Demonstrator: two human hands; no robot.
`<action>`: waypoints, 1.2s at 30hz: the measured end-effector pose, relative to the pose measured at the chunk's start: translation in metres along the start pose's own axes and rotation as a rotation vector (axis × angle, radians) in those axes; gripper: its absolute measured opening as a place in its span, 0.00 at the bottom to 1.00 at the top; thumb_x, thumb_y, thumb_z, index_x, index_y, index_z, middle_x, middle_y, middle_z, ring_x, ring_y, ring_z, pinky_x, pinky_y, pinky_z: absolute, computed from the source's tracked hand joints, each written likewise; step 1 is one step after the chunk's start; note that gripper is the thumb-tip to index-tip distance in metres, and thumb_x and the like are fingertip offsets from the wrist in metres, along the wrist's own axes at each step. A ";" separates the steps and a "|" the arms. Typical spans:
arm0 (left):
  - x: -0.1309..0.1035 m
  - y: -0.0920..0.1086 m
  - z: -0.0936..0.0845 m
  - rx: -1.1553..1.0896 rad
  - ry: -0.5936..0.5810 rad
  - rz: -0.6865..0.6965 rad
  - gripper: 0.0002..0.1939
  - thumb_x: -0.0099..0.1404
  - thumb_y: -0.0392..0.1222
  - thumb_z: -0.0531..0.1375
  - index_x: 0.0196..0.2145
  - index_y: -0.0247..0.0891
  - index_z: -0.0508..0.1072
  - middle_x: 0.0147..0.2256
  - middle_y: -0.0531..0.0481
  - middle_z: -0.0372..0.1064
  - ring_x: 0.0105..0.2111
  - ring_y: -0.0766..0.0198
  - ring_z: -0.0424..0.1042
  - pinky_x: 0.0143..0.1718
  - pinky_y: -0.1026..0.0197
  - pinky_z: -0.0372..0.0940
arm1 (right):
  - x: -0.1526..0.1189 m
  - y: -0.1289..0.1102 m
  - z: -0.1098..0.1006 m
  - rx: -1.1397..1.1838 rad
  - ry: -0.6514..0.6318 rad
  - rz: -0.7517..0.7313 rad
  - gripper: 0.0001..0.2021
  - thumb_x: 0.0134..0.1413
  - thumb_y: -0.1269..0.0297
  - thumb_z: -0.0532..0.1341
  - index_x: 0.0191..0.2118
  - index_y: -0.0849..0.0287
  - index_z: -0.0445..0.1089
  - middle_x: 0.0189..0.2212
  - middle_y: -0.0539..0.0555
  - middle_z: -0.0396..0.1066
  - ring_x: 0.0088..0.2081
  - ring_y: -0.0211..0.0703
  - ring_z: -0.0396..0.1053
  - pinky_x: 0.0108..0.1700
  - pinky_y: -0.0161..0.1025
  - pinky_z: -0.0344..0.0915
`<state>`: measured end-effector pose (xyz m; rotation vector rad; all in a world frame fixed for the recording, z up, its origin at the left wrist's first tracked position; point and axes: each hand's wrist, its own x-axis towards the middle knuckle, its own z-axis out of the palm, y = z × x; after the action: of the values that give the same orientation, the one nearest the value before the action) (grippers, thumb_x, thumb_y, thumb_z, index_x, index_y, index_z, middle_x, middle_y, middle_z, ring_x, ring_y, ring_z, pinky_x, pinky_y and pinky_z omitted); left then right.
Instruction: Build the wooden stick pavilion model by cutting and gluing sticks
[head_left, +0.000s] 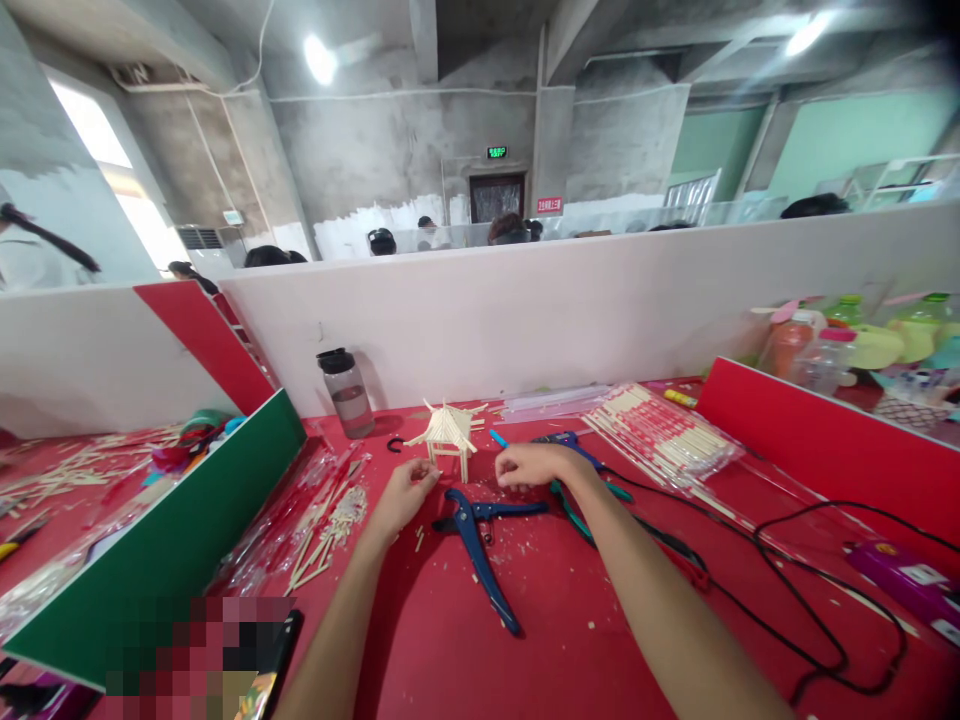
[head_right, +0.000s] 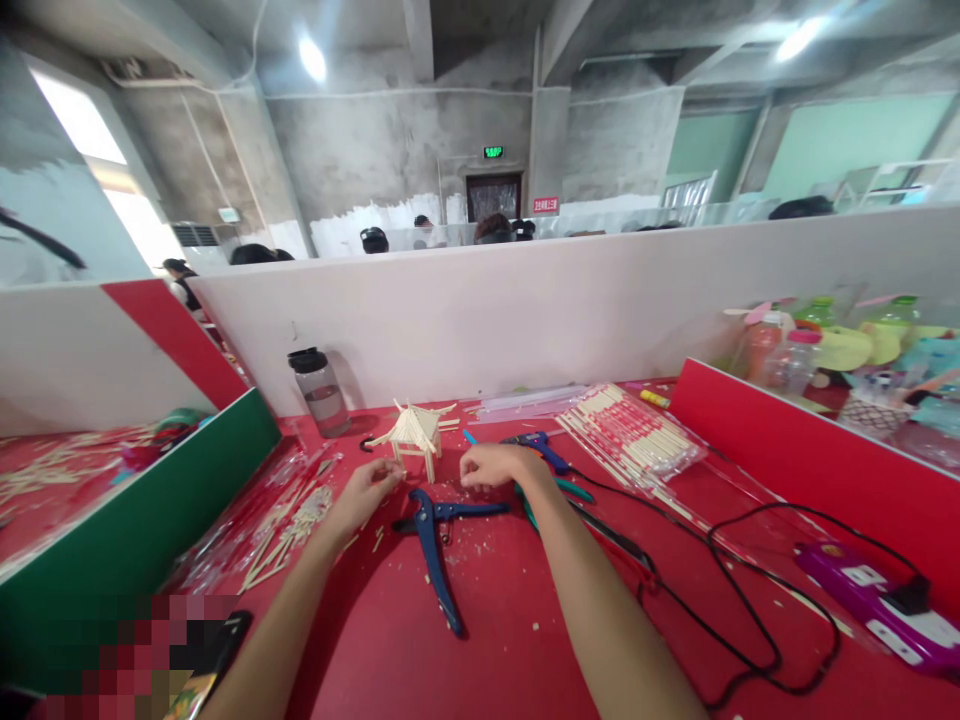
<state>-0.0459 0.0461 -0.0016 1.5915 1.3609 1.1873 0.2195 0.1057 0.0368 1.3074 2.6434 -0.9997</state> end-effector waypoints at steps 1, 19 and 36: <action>0.000 0.000 0.000 0.001 -0.003 -0.003 0.19 0.54 0.56 0.66 0.29 0.35 0.75 0.30 0.46 0.74 0.33 0.59 0.71 0.37 0.62 0.63 | -0.004 0.005 -0.004 -0.001 0.061 0.027 0.08 0.59 0.66 0.60 0.40 0.58 0.76 0.34 0.52 0.79 0.31 0.38 0.73 0.31 0.30 0.62; -0.001 0.003 0.000 0.015 -0.036 0.001 0.17 0.55 0.56 0.65 0.28 0.37 0.74 0.27 0.50 0.71 0.30 0.60 0.68 0.33 0.62 0.62 | -0.036 0.070 -0.029 -0.046 0.576 0.462 0.07 0.58 0.64 0.62 0.39 0.57 0.76 0.37 0.55 0.79 0.38 0.44 0.74 0.37 0.33 0.61; 0.005 -0.013 0.000 0.066 -0.043 0.054 0.19 0.58 0.57 0.62 0.31 0.36 0.73 0.29 0.49 0.73 0.32 0.59 0.71 0.37 0.60 0.65 | -0.041 0.102 -0.015 0.058 0.468 0.542 0.11 0.52 0.54 0.67 0.33 0.56 0.78 0.27 0.54 0.77 0.32 0.47 0.74 0.32 0.36 0.62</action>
<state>-0.0497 0.0531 -0.0125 1.7000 1.3492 1.1435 0.3233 0.1302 0.0062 2.3378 2.2881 -0.7590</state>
